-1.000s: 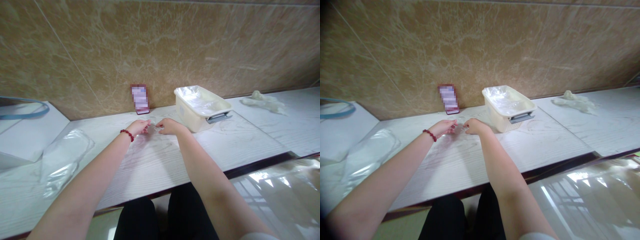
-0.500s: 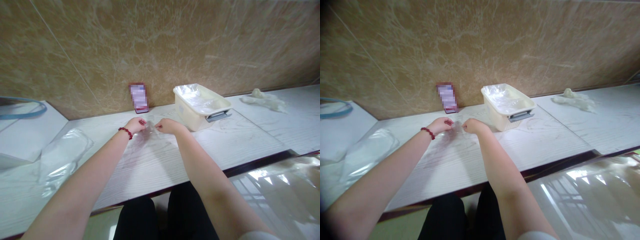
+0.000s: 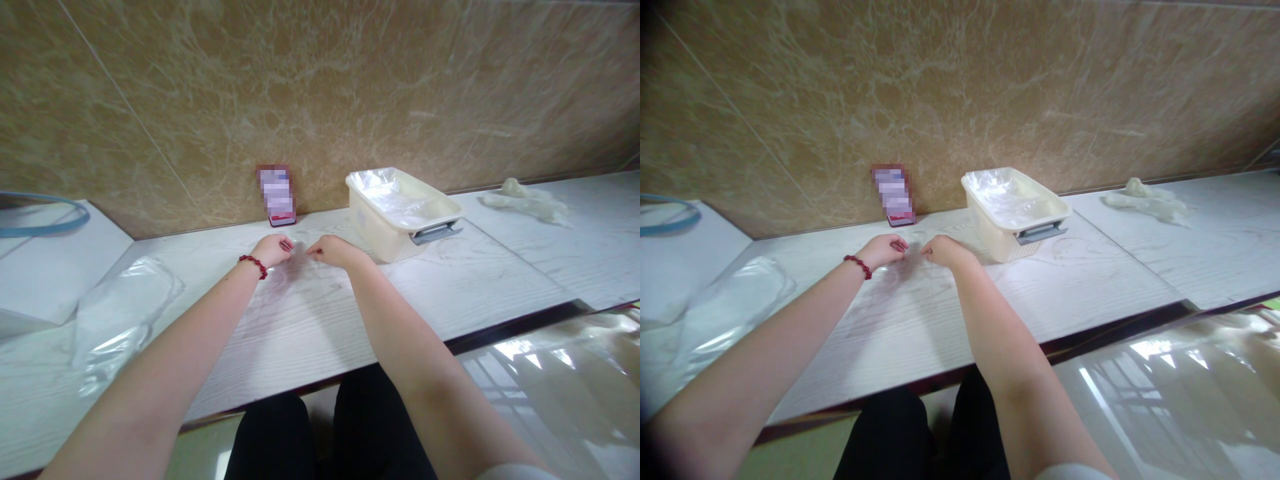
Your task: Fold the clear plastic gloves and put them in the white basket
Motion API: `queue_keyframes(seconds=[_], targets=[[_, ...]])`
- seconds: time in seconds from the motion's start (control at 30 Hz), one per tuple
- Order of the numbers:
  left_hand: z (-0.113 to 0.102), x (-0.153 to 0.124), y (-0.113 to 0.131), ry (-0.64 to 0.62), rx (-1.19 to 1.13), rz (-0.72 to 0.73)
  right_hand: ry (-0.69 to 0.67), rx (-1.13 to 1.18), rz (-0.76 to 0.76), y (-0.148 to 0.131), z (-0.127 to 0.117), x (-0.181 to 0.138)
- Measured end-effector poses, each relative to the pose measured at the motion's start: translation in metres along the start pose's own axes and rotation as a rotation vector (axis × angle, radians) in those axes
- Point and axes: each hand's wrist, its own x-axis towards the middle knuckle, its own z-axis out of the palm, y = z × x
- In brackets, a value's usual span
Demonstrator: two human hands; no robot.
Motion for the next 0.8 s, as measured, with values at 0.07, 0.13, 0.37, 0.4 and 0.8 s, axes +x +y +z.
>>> queue_keyframes(seconds=[0.07, 0.13, 0.37, 0.4, 0.8], targets=[[0.0, 0.001, -0.002, 0.014, -0.001, 0.028, -0.015, 0.0, 0.015, -0.001, 0.0, 0.0], [0.001, 0.002, -0.004, 0.026, 0.016, 0.038, -0.029, -0.008, 0.026, -0.002, 0.0, 0.0], [-0.007, 0.0, -0.006, 0.06, 0.253, 0.126, -0.045, -0.021, 0.03, -0.003, -0.001, 0.0], [-0.007, -0.002, -0.004, 0.071, 0.332, 0.196, -0.044, -0.019, 0.026, -0.002, 0.0, 0.0], [0.006, -0.048, -0.012, -0.262, 0.6, 0.395, -0.05, 0.108, 0.07, 0.011, 0.007, 0.003]])
